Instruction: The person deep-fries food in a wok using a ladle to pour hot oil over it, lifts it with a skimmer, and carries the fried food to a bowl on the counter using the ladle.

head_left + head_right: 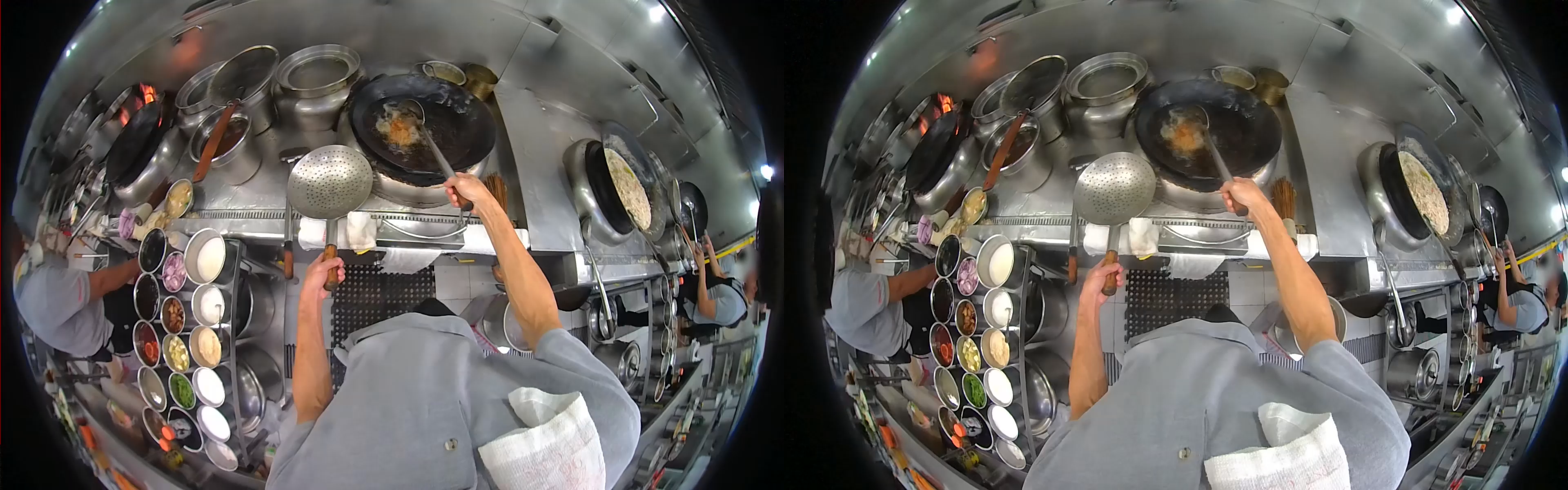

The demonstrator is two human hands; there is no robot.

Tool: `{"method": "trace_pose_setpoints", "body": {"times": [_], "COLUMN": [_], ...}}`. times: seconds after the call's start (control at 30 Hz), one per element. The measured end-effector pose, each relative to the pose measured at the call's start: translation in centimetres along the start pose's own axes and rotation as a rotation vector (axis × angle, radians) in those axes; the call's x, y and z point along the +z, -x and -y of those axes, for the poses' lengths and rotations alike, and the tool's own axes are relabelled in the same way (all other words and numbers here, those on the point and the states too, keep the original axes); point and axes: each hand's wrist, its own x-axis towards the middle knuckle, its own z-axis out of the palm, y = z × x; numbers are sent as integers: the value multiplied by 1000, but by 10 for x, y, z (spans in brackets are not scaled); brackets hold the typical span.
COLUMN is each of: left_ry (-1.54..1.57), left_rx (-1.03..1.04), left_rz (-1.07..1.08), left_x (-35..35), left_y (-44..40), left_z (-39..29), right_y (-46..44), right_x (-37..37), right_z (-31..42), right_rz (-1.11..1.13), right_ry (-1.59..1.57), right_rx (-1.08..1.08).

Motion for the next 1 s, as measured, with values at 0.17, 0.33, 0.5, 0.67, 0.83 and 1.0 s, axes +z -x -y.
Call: {"method": "trace_pose_setpoints", "body": {"times": [0.17, 0.33, 0.5, 0.67, 0.83, 1.0], "left_ry": [-32, -106, -143, -198, -235, -284], "left_rx": [28, 98, 107, 128, 208, 230], "left_rz": [-17, -84, -85, -76, -108, -148], "left_x": [4, 21, 6, 8, 11, 13], "left_y": [7, 24, 18, 13, 16, 18], "left_z": [2, -9, -3, -5, -12, -21], "right_y": [20, 37, 49, 53, 58, 58], "right_x": [-14, -28, -36, -39, -44, -48], "right_z": [-9, -19, -23, -25, -24, -24], "right_rz": [63, 99, 135, 151, 185, 242], "right_ry": [57, 61, 21, -49, -214, -460], "right_rx": [46, 41, 54, 84, 132, 202]}}
